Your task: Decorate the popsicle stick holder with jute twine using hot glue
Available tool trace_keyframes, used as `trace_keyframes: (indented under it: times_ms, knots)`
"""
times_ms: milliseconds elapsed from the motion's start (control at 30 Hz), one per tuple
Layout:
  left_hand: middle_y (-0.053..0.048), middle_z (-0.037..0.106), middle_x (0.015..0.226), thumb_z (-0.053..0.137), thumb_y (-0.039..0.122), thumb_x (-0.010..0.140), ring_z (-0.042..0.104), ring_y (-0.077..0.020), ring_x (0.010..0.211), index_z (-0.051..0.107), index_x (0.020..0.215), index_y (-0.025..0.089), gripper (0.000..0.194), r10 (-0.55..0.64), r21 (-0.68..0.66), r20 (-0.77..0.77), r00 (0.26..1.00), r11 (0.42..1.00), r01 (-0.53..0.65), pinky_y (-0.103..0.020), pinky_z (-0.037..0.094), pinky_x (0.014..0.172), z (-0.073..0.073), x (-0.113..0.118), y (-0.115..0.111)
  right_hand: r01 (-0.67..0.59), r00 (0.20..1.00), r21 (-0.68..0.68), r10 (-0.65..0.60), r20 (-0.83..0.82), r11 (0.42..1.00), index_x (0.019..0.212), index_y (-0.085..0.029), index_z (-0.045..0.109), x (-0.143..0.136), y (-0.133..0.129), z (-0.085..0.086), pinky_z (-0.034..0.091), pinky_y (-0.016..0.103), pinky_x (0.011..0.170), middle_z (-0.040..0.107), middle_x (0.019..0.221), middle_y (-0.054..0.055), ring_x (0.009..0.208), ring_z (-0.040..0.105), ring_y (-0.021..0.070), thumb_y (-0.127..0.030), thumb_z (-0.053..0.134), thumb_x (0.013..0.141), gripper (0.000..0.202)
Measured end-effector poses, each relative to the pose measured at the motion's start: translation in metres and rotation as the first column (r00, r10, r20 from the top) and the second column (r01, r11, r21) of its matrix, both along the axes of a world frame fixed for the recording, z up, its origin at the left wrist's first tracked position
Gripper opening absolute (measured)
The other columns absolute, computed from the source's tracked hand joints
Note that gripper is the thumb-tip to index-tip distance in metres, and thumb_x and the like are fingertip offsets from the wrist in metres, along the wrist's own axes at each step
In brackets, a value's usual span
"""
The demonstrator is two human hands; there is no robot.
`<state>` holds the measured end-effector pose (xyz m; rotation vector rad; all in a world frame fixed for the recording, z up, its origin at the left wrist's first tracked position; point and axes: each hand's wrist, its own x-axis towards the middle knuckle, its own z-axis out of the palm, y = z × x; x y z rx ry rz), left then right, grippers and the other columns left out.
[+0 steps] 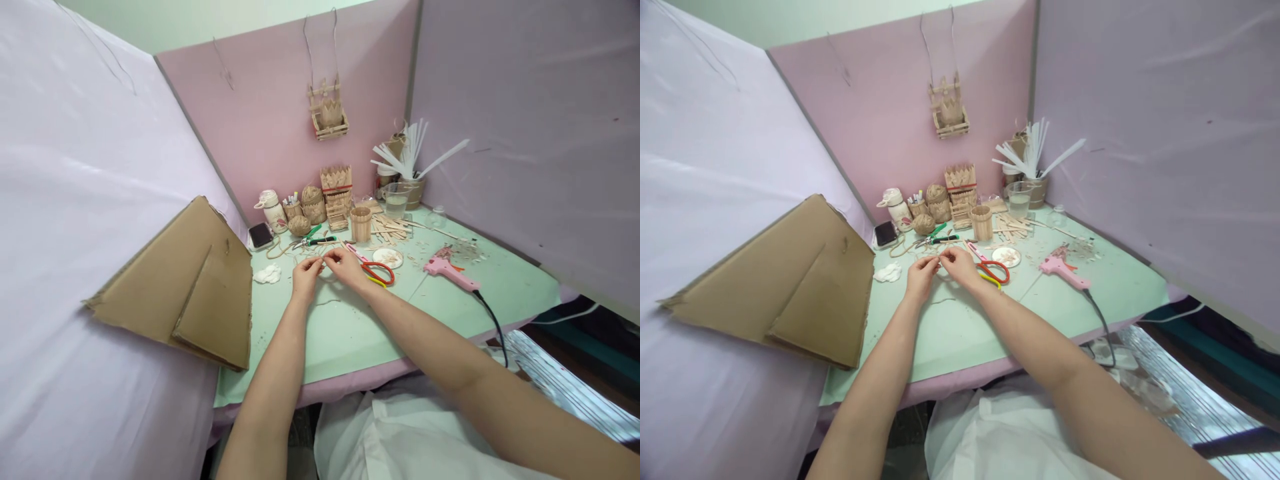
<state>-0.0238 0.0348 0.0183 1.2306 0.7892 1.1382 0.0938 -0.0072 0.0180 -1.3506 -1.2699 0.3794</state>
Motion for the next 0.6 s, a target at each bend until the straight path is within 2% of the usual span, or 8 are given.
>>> trace_keyframes:
  times_ms: [167,333,467,600]
  knots:
    - [-0.005,0.067,0.074,0.076,0.032,0.059,0.06,-0.0132,0.069,0.071,0.073,0.014,0.024,0.015,0.032,-0.017,1.0,0.999,-0.014,-0.03,0.048,0.073,0.001,0.0,-0.001,0.024,0.999,-0.004,-0.024,0.026,1.0,0.074,-0.019,0.068,0.0,-0.003,0.002,0.046,0.029,0.07,0.068,0.075,0.003,0.07,0.059,0.0158,-0.028,0.055,0.078,0.016]
    - [-0.003,0.066,0.07,0.074,0.028,0.059,0.058,-0.0113,0.066,0.068,0.07,0.013,0.02,0.029,0.005,-0.029,0.999,1.0,-0.029,-0.027,0.048,0.069,-0.002,0.002,-0.002,0.098,0.984,0.027,-0.101,0.148,0.995,0.067,-0.019,0.064,-0.003,-0.006,0.003,0.042,0.028,0.069,0.063,0.069,0.002,0.07,0.055,0.0158,-0.021,0.056,0.076,0.013]
    - [-0.001,0.059,0.061,0.072,0.024,0.061,0.052,-0.0078,0.057,0.062,0.064,0.013,0.015,-0.035,-0.149,0.046,0.998,0.988,0.042,-0.022,0.042,0.056,-0.001,0.002,0.0,0.116,0.969,0.047,-0.124,0.215,0.992,0.065,-0.019,0.058,-0.008,-0.011,0.005,0.039,0.028,0.066,0.058,0.069,0.002,0.069,0.051,0.0153,-0.019,0.056,0.076,0.011]
    - [0.0,0.051,0.055,0.067,0.02,0.066,0.045,-0.0069,0.049,0.055,0.061,0.016,0.014,-0.166,-0.375,0.108,0.98,0.906,0.195,-0.021,0.037,0.045,0.004,-0.005,0.006,0.03,0.961,0.1,-0.056,0.272,0.995,0.069,-0.02,0.057,-0.012,-0.015,0.008,0.038,0.028,0.067,0.057,0.075,0.003,0.073,0.05,0.0157,-0.019,0.053,0.08,0.011]
